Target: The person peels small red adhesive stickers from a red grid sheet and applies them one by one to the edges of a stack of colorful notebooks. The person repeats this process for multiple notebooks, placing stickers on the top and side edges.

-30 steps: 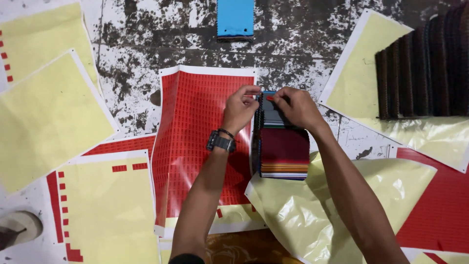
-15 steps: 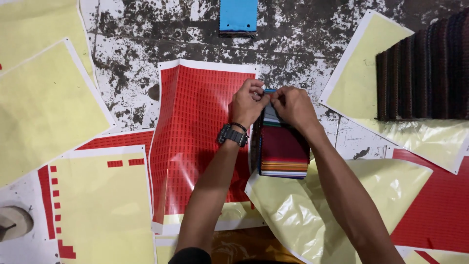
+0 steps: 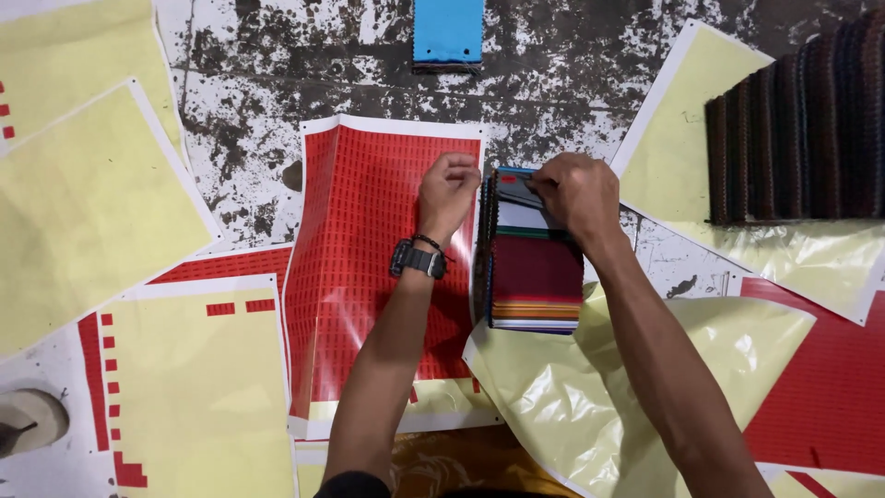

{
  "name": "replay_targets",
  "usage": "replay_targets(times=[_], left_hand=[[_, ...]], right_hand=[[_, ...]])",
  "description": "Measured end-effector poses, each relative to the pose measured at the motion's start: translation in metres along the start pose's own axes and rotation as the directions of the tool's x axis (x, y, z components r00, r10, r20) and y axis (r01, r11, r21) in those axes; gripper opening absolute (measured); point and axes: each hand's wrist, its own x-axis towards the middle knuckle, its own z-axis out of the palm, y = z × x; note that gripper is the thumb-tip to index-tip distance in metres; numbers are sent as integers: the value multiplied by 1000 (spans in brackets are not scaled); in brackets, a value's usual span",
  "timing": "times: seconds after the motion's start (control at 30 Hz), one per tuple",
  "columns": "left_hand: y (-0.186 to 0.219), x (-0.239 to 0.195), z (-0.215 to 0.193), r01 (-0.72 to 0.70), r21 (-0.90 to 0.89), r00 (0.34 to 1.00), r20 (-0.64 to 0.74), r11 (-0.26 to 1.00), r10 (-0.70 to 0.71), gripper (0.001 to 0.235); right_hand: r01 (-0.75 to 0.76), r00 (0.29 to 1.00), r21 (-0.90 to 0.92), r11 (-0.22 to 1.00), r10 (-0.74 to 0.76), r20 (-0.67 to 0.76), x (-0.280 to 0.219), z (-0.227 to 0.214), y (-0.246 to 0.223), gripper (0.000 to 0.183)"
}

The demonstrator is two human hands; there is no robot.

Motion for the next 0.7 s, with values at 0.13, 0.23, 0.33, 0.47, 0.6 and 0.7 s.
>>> replay_targets(times=[0.13,0.23,0.33,0.47,0.6,0.7], left_hand=[[0,-4,-3,-42,43,999,-5,998,42,26],[-9,1,1,-190,28,982,19,981,189,25],[-14,10,4,-466,142,883,127,873,451,34],[8,13,-1,-607,278,791,300,744,533,27],[4,20,7,-651,376,756,400,660,518,11],[4,16,8,-651,359,755,398,669,521,11]], right_hand=[[50,995,29,998,-47,-87,-1,7,10,16],[46,996,94,994,-39,-78,-2,5,13,15],[16,1000,189,982,-20,20,-1,-3,9,14],[-27,992,222,975,-1,126,0,-8,9,11],[-86,980,290,953,30,195,0,-14,7,11],[-85,977,317,945,17,212,7,-19,-7,15]])
